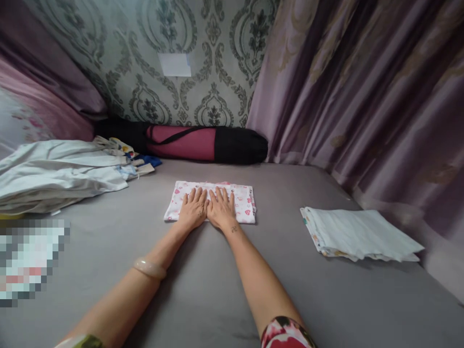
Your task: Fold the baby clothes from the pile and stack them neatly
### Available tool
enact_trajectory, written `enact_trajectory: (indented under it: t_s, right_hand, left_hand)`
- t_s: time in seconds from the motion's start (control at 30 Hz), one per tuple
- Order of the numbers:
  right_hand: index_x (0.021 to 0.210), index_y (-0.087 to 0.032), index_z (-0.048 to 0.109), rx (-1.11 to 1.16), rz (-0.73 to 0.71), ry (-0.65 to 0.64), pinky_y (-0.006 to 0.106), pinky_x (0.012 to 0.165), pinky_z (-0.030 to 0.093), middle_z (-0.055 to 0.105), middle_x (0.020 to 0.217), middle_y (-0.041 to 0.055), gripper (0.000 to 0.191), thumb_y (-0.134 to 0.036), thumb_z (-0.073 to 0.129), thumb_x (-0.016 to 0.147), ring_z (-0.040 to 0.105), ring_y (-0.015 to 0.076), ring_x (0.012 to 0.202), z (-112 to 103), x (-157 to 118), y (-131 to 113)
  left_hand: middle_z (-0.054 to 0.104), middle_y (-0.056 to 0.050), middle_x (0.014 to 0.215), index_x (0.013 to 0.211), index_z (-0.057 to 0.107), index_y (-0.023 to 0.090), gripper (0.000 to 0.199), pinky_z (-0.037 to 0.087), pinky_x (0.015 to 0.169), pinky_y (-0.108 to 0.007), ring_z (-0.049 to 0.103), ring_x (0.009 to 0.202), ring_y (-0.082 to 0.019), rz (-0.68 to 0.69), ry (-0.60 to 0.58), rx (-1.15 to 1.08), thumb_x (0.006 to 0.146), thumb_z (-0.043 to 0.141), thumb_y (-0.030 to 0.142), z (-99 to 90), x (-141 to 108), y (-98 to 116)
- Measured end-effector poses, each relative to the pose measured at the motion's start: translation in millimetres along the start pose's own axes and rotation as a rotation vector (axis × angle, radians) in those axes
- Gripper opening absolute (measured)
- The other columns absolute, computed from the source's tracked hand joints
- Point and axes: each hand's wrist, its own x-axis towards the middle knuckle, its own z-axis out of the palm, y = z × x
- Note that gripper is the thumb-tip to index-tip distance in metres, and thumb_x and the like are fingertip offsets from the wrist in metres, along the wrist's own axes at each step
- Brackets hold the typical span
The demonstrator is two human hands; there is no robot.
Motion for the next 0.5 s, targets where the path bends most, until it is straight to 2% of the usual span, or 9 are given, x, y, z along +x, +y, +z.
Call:
enact_trajectory:
  t_s: [0.17, 0.33, 0.4, 0.5]
  right_hand:
    - [0.149, -0.021, 0.034, 0.03, -0.013, -0.039, 0.05, 0.117, 0.006, 0.025, 0.158, 0.0069, 0.052, -0.032, 0.027, 0.099, 0.017, 0.0259, 0.146, -7, 2, 2]
    - [0.149, -0.007, 0.03, -0.005, 0.014, 0.105, 0.045, 0.118, 0.003, 0.023, 0.158, 0.0141, 0.058, -0.036, 0.027, 0.1, 0.014, 0.0241, 0.147, -12, 2, 13]
    - [0.147, -0.004, 0.033, -0.007, 0.045, 0.097, 0.045, 0.118, 0.006, 0.027, 0.156, 0.016, 0.059, -0.038, 0.027, 0.1, 0.018, 0.0249, 0.146, -8, 2, 17]
    - [0.146, -0.005, 0.036, -0.011, 0.066, 0.081, 0.045, 0.118, 0.008, 0.029, 0.155, 0.0162, 0.058, -0.039, 0.027, 0.1, 0.021, 0.0253, 0.145, -3, 2, 18]
  left_hand:
    - [0.033, -0.015, 0.154, 0.147, 0.038, 0.011, 0.056, 0.019, 0.115, -0.056, 0.025, 0.143, -0.034, 0.014, -0.03, 0.007, 0.098, 0.026, 0.035, -3.4, 6, -3]
    - [0.031, -0.015, 0.155, 0.146, 0.039, 0.011, 0.058, 0.014, 0.117, -0.052, 0.02, 0.146, -0.032, -0.043, 0.117, 0.052, 0.098, 0.026, 0.039, -5.1, 13, -16]
    - [0.032, -0.017, 0.154, 0.146, 0.038, 0.01, 0.059, 0.014, 0.117, -0.054, 0.021, 0.145, -0.034, -0.065, 0.076, 0.064, 0.098, 0.027, 0.041, -3.0, 14, -20]
    - [0.033, -0.018, 0.153, 0.148, 0.034, 0.009, 0.061, 0.016, 0.115, -0.055, 0.025, 0.144, -0.034, -0.072, 0.012, 0.063, 0.098, 0.027, 0.042, 1.2, 14, -21]
